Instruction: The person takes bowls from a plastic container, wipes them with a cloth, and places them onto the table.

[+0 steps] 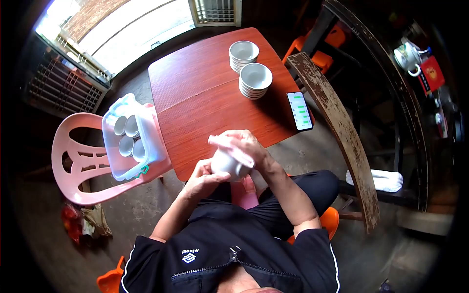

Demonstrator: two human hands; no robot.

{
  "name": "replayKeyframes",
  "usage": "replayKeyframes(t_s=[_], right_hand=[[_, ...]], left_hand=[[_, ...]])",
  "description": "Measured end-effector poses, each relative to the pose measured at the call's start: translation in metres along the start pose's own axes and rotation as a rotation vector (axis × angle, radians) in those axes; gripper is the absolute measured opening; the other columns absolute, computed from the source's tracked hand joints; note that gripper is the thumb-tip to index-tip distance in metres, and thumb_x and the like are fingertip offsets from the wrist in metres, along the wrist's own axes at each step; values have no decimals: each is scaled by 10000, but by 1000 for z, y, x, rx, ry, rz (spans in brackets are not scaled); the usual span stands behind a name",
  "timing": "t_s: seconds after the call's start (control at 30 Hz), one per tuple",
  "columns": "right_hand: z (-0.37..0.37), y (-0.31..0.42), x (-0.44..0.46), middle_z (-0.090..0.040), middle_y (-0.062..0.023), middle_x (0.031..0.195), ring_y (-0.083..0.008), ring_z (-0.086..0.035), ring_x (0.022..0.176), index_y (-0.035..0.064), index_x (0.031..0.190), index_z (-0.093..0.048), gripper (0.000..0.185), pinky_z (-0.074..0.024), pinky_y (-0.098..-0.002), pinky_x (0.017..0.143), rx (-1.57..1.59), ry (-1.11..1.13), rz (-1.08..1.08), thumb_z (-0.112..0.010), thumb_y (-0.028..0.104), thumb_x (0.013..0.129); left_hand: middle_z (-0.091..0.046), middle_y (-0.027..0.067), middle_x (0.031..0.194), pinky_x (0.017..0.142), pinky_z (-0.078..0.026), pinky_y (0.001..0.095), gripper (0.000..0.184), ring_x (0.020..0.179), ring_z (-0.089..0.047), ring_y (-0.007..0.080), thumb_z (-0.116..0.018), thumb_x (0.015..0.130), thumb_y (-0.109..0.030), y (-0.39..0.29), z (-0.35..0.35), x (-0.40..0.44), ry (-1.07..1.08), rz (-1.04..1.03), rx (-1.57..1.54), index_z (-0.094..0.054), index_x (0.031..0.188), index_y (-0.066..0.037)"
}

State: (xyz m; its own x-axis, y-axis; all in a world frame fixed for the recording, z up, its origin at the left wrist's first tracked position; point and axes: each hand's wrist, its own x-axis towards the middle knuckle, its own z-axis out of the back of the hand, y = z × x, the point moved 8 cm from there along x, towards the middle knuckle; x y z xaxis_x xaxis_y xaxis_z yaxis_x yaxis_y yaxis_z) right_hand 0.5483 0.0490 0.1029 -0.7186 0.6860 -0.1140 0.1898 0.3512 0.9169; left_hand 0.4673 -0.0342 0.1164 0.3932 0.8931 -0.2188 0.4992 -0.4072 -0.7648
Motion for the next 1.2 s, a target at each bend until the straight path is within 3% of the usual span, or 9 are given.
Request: replayKeyframes(t_s=[0.17,0.37,0.47,0.53,0.6,0.73,0.87,1.07,1.2], right_hand=[[1,21,-35,-609,-156,1072,-212,-614,984,-71,1185,-516,569,-498,-332,888,-389,-508,826,-756,216,755],[-14,14,-4,-664,-58,907,-119,-616,820,-15,993,-647,324,-500,-248,741,-155,86,-69,-561,287,912],[-10,11,-3,-662,-64,904,-135,-620,811,-22,1010,-633,333,-505,-285,755,-17,-35,131,-571,281,885],[-17,42,-25,-651,-84,1030,-165,-634,884,-14,1203,-527,423,-506,-304,817,-778,-237,772,-577,263,888],[-3,33,-24,-584,-39,857,-120,-595,793,19,1046,-521,244,-498,-279,713,-214,-385,693,-607,169,874],[-5,35,-25,-629,-92,988,-152,-619,869,-24,1109,-570,306,-507,-257,742,-464,-426,674,-592,184,886],[-1,-3,-2,-661,-99,998,-119,-631,863,-18,1102,-618,333,-509,-247,756,76,38,-78,-550,257,928],[4,14,-16,-588,-93,1112,-129,-562,1019,-7,1234,-523,388,-459,-265,891,-246,-410,338,-470,264,960],[-13,-15,-27,-540,-48,943,-161,-562,875,45,1118,-488,256,-489,-261,797,281,-545,114,-496,236,948]], left_hand=[[-679,112,985,823,-526,309,219,935,-635,156,-658,838,18,-8,4,-1,-83,-199,368,-624,1049,67],[-661,105,1046,902,-480,340,356,969,-630,193,-731,797,-139,-10,-9,-2,164,140,-58,-625,1078,53],[-661,118,1032,909,-481,355,383,976,-631,210,-721,796,-145,-7,8,4,15,119,-130,-605,1096,62],[-664,115,1015,886,-490,343,338,947,-636,201,-705,807,-111,-12,6,6,-28,13,-97,-610,1080,64],[-667,110,988,853,-500,326,275,911,-640,191,-684,821,-68,-17,-2,4,-63,-133,-9,-622,1055,62],[-661,91,963,817,-487,276,229,885,-624,159,-656,835,-33,-13,-14,4,70,-261,881,-628,1045,55],[-633,118,1096,931,-458,331,514,1006,-616,210,-740,762,-176,-3,-5,3,75,180,-116,-553,1169,77],[-633,143,1094,908,-487,362,449,984,-626,223,-693,803,-138,-7,7,12,-39,-43,-254,-551,1174,72],[-617,153,1127,941,-464,410,386,1057,-594,258,-673,810,-108,0,15,14,-125,-166,-147,-572,1145,54]])
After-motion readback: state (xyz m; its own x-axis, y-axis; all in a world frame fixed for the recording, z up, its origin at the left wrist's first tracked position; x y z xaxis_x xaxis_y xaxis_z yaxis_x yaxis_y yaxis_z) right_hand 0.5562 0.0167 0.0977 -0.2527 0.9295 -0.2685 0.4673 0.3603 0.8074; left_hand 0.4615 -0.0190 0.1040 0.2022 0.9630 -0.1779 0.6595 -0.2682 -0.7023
